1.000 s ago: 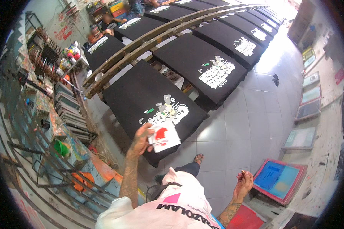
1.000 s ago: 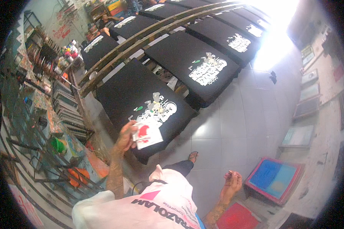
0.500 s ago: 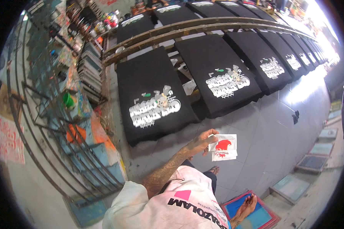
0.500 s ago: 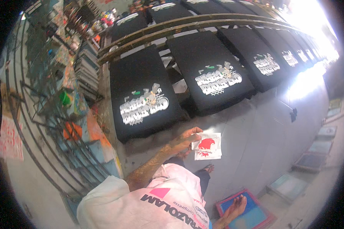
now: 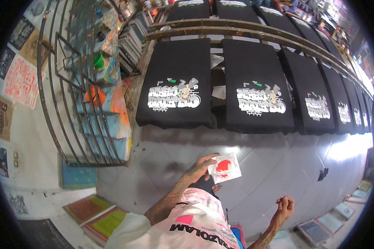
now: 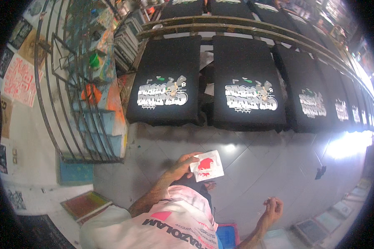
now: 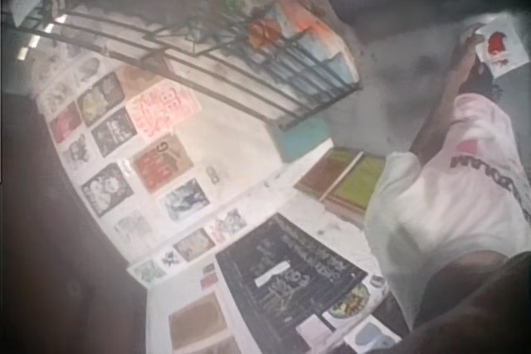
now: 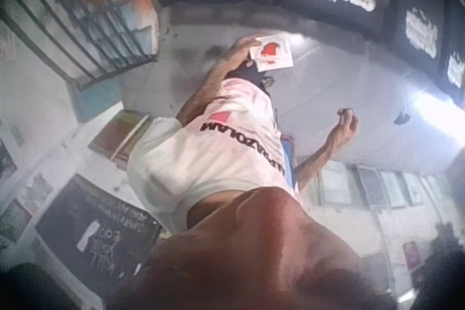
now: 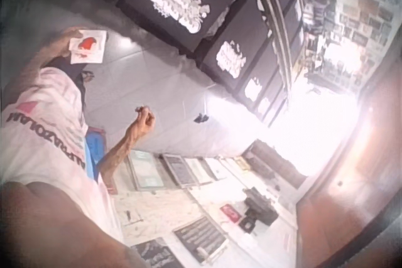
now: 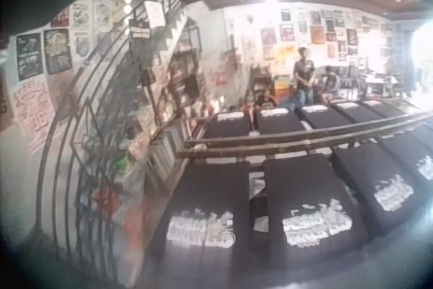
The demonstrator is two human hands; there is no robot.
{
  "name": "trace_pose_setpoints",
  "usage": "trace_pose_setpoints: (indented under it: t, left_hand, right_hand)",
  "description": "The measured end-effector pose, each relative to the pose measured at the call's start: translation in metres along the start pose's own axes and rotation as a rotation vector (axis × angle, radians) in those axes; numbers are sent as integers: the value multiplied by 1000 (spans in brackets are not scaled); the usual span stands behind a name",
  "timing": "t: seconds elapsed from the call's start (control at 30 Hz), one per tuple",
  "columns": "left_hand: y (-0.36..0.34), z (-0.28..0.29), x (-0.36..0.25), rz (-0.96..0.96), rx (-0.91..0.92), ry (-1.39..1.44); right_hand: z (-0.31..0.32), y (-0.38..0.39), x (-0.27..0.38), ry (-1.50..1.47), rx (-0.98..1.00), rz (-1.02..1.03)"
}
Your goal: The person uses a small stick to apply red paint to details on a printed design on black t-shirts. They repeatedly dip the stick into a red paint reservoir on a paper palette and touch small areas of the design on multiple shirts laid out on a drying rack.
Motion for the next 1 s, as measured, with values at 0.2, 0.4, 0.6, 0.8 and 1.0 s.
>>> trace_pose_setpoints:
  t: [0.2, 0.4, 0.6, 0.8, 1.0]
  left_hand:
    - [-22, 43, -7, -17, -244, 133]
    - [-47, 106, 14, -7, -476, 255]
    - [-38, 139, 26, -25, -721, 389]
    - [-30, 145, 75, 49, -1051, 627]
    - [-41, 134, 97, 20, -1206, 853]
  right_hand:
    - [-184, -51, 47, -70, 337, 46]
    - [-371, -44, 73, -16, 715, 85]
    - [-537, 9, 41, -41, 1167, 165]
    - [-658, 44, -38, 7, 1362, 308]
    - [-692, 58, -81, 23, 1451, 441]
Point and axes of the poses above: each hand's wrist, its own y-axis away from the middle knuckle, its own z-axis out of the back of the hand, x = y × z, the point moved 8 cm from there along -y, towards the middle knuckle, and after that the axes turned 15 degrees about -x, right-handed, at the moved point
